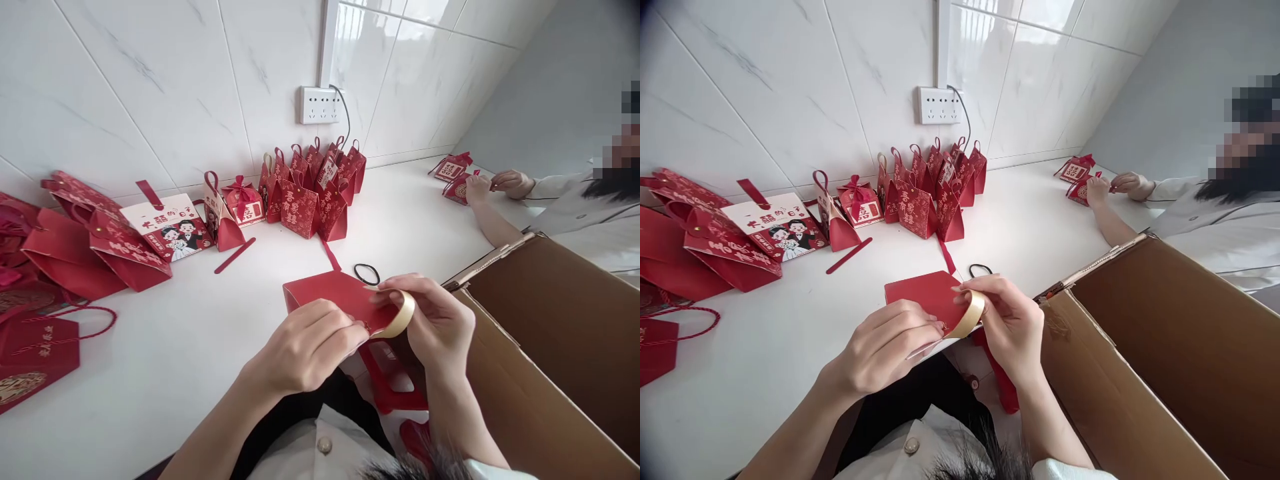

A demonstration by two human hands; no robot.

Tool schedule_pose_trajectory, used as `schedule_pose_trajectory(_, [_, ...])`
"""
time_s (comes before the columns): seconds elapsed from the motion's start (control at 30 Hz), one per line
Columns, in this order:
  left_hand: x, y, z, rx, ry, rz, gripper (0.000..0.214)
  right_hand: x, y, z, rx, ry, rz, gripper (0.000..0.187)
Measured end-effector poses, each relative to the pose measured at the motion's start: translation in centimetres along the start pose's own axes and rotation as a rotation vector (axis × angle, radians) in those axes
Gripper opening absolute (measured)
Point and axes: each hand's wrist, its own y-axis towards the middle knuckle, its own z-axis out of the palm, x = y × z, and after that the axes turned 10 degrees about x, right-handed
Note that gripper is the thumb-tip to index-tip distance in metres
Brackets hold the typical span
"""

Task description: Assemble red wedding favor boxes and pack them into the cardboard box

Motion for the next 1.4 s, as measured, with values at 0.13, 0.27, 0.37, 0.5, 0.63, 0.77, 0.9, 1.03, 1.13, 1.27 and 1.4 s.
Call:
schedule_pose_trajectory(0.13, [-0.1, 0.2, -0.6, -0.018, -0.149, -0.030, 0.013, 0.9, -0.3, -0.1, 0.109, 0.085, 0.039, 0.017])
schedule_pose_trajectory(0.27, [0.0, 0.4, -1.4, 0.028, -0.234, -0.044, 0.009, 1.1, 0.5, -1.6, 0.396, 0.073, -0.002, 0.022])
schedule_pose_trajectory(0.37, [0.1, 0.5, -1.8, 0.062, -0.288, -0.012, 0.007, 1.1, 1.7, -2.9, 0.644, -0.035, -0.093, 0.018])
schedule_pose_trajectory(0.5, [0.3, 1.0, -2.0, 0.098, -0.416, 0.013, 0.005, 1.4, 3.0, -3.5, 0.795, -0.076, -0.227, 0.010])
schedule_pose_trajectory(0.63, [0.5, 1.6, -2.3, 0.112, -0.515, 0.017, 0.004, 1.5, 3.4, -3.1, 0.822, -0.053, -0.344, 0.006])
schedule_pose_trajectory(0.77, [0.7, 1.9, -2.6, 0.151, -0.628, -0.021, 0.004, 1.2, 3.3, -2.9, 0.817, -0.035, -0.411, 0.008])
schedule_pose_trajectory(0.9, [0.8, 2.1, -2.9, 0.150, -0.671, -0.018, 0.006, 1.4, 2.6, -2.8, 0.753, -0.082, -0.477, 0.007])
schedule_pose_trajectory(1.03, [1.3, 2.9, -3.5, 0.220, -0.681, 0.039, 0.016, 1.8, 1.7, -2.5, 0.726, -0.165, -0.540, 0.010])
schedule_pose_trajectory(1.13, [1.9, 3.8, -4.1, 0.281, -0.637, 0.061, 0.022, 2.0, 1.3, -2.1, 0.629, -0.220, -0.575, 0.007])
schedule_pose_trajectory(1.27, [2.4, 5.1, -4.7, 0.355, -0.435, 0.064, 0.022, 2.2, 1.1, -1.9, 0.455, -0.307, -0.533, 0.002])
schedule_pose_trajectory(1.4, [2.7, 6.1, -5.0, 0.490, -0.458, 0.063, 0.014, 2.2, 0.7, -1.8, 0.362, -0.323, -0.441, 0.005])
